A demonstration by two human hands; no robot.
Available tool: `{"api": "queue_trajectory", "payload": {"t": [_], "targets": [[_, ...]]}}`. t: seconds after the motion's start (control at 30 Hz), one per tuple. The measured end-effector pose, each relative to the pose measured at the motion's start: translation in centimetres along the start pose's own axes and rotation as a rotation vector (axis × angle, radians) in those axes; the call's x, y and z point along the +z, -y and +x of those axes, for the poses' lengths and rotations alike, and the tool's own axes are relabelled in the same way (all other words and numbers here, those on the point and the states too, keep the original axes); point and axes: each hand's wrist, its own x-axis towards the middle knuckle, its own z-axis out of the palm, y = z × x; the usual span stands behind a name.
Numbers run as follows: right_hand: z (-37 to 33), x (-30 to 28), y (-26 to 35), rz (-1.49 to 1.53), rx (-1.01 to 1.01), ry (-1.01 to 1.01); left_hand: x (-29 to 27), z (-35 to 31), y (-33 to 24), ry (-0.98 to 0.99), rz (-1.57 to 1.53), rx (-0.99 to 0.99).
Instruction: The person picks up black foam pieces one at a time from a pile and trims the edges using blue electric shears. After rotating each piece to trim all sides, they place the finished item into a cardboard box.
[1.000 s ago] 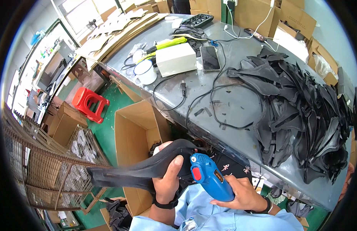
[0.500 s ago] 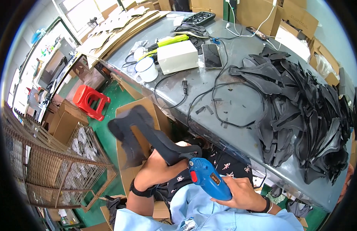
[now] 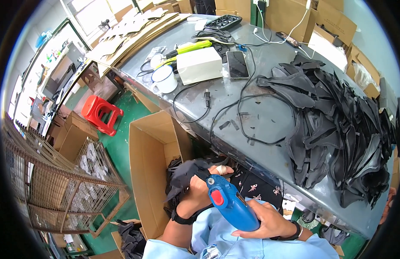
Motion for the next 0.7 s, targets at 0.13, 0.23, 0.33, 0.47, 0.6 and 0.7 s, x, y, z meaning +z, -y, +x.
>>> {"api": "queue_trajectory", "payload": {"t": [0.13,0.23,0.33,0.47,0.6,0.7], "targets": [[0.2,-0.5,1.2,-0.015,-0.031,-0.031,0.0,-0.8,1.4,0.221,0.098,-0.017],[0.3,-0.8,1.3,-0.108,-0.125,-0.135,-1.3,-1.5,0.4,0.358,-0.042,-0.126],[1.2,-0.4,-0.3,-0.319,-0.232,-0.373,-1.1,-1.1,-3.4,0.361,-0.4,-0.301],[1.8,0.5,-0.6,-0.337,-0.226,-0.447,0.0,-1.7,-5.7,0.054,-1.122,-0.362],[1.2,1.1,-0.3,-0.227,-0.194,-0.312,1.1,2.2,-5.0,-0.582,-1.153,0.004],[0.5,0.9,-0.7,-0.194,-0.197,-0.224,0.3,2.7,-1.0,-0.76,-0.949,-0.022]]}}
